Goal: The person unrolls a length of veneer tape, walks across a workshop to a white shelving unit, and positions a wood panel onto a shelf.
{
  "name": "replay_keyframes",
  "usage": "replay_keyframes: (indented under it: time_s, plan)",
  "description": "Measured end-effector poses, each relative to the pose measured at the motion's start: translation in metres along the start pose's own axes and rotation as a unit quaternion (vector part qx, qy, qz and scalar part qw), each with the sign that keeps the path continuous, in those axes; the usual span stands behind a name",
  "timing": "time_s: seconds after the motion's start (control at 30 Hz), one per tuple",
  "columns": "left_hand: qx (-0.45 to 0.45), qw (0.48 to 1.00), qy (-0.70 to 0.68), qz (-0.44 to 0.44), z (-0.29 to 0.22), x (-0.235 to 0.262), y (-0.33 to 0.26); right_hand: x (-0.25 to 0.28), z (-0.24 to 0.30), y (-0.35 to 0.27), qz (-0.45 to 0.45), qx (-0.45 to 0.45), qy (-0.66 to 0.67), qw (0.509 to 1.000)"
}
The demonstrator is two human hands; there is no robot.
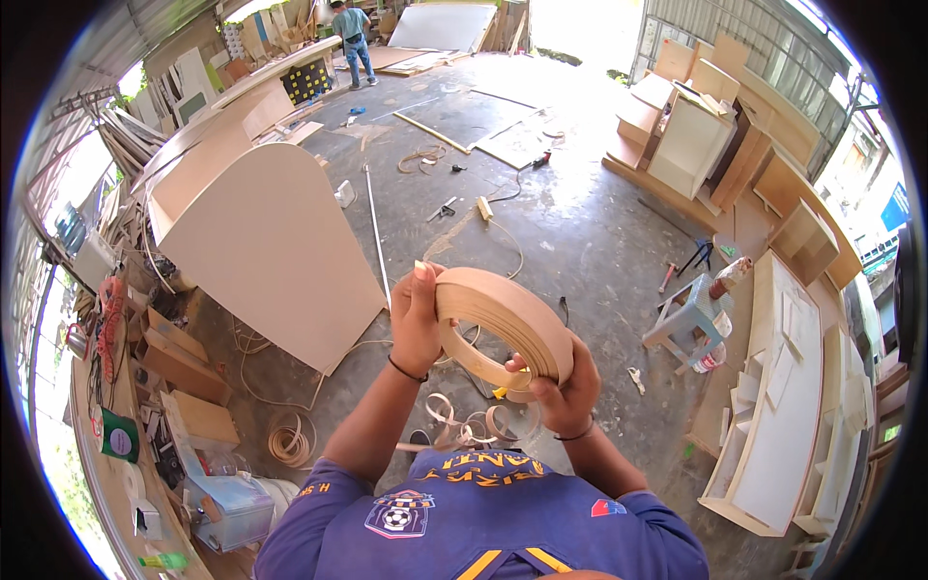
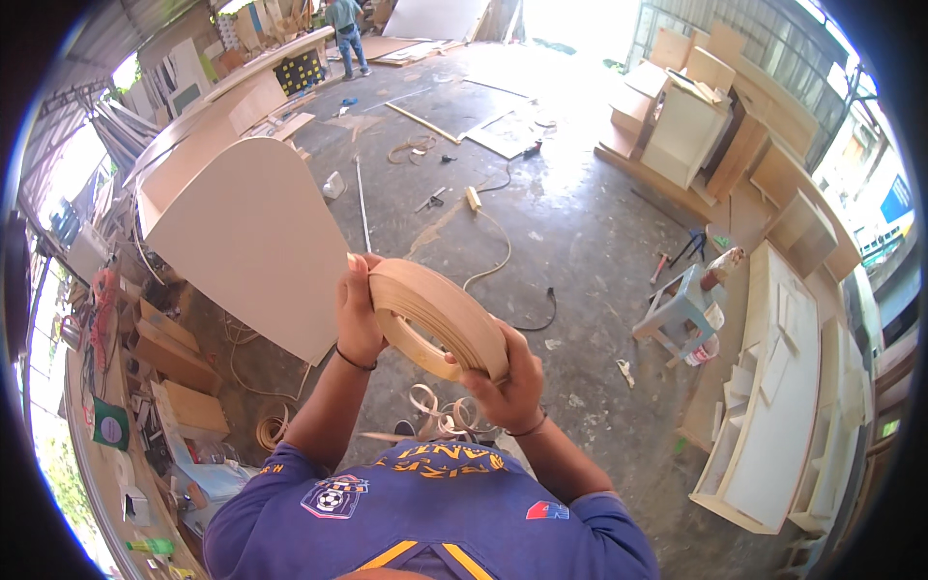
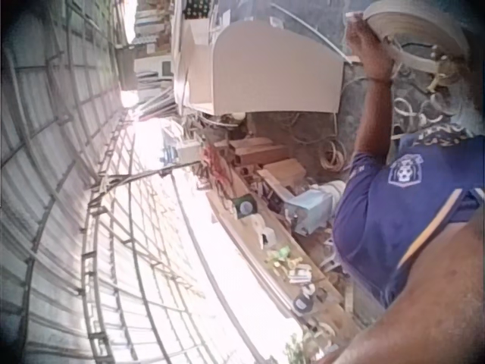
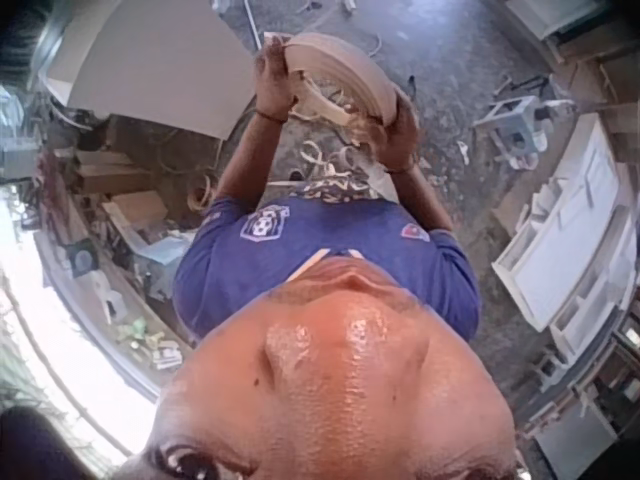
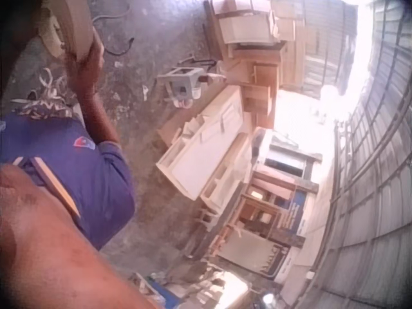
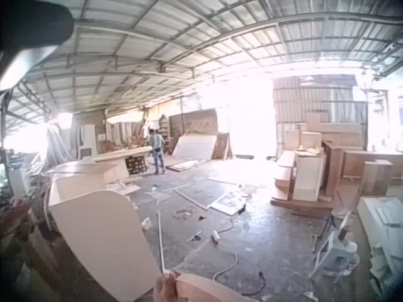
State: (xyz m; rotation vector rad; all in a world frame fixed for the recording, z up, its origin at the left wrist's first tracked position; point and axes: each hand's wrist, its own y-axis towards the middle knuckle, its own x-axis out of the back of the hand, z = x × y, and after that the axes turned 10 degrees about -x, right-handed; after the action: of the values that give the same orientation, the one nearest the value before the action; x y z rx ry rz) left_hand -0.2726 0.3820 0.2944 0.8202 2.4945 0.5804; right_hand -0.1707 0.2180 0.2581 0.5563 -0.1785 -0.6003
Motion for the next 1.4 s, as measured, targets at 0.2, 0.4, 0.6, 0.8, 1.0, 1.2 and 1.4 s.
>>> replay_keyframes:
  time_s: [0.2,0.4,0.6,0.8,1.0,1.2,1.4]
  plan:
    - [0.172,0.949,-0.256,-0.069,0.022,-0.035,-0.009,-0.009,-0.004,-0.009,-0.082,0.009,0.117,0.990]
    - [0.259,0.873,-0.404,-0.085,0.049,-0.061,-0.045,0.023,0.017,-0.003,-0.067,-0.165,0.113,0.977]
    - [0.006,0.967,0.064,0.248,0.085,-0.061,-0.097,0.050,0.019,0.049,-0.155,-0.105,0.357,0.915]
    - [0.212,0.804,0.290,0.473,0.164,0.014,-0.126,0.103,0.022,0.078,-0.235,-0.099,0.436,0.863]
    - [0.133,0.759,0.573,0.278,0.194,0.187,-0.118,0.167,0.027,0.059,-0.198,-0.145,0.390,0.888]
    - [-0.175,0.719,0.672,0.028,0.063,0.187,0.043,0.217,0.022,0.042,-0.338,-0.097,0.305,0.885]
    - [-0.509,0.642,0.567,-0.084,-0.074,0.088,0.192,0.209,0.001,0.034,-0.245,-0.111,0.437,0.858]
